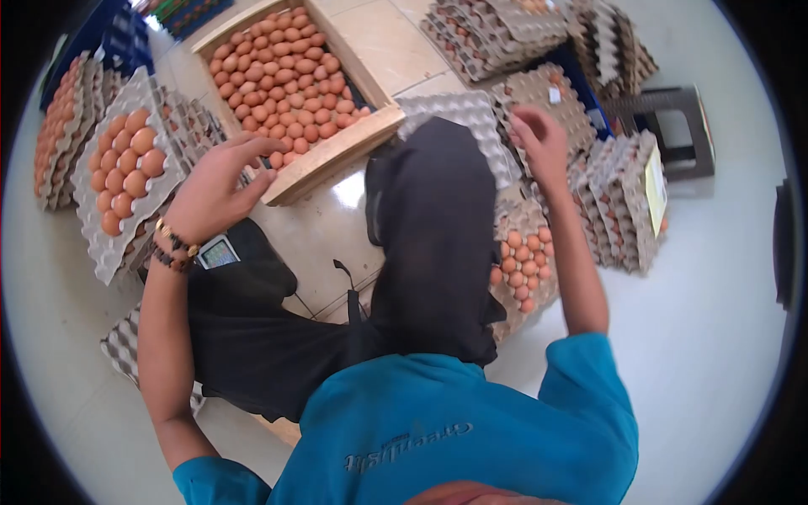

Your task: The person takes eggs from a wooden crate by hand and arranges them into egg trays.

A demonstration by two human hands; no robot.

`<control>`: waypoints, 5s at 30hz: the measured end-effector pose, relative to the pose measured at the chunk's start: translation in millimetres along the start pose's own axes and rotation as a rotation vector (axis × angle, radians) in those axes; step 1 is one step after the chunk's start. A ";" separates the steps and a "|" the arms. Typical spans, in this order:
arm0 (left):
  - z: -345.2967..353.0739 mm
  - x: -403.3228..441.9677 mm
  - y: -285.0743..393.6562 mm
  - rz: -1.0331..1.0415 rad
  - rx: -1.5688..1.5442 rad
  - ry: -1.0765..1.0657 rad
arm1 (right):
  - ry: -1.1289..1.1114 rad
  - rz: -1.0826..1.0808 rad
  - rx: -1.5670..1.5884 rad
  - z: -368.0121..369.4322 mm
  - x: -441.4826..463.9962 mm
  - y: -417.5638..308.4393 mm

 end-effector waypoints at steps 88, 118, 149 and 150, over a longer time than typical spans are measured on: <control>296.3 99.2 -257.4 -0.656 -0.642 -0.065 | -1.272 -0.105 -0.829 419.6 16.2 195.6; 222.9 106.4 -275.9 -0.813 -2.135 0.212 | -1.076 1.196 0.208 417.5 15.9 179.2; -170.9 -51.9 -123.2 -0.072 -1.781 0.997 | -0.969 0.375 0.411 379.0 22.5 -145.2; -178.4 -62.1 -128.0 -0.053 -1.820 1.043 | -0.975 0.461 0.452 387.7 16.2 -148.7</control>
Point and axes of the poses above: each hand's wrist, its own x-axis towards the middle knuckle, its own z-axis out of the palm, y = z × x, the point moved 10 cm from there along x, towards the middle knuckle, and after that the axes turned 9 degrees about y, right-handed, at the moved point
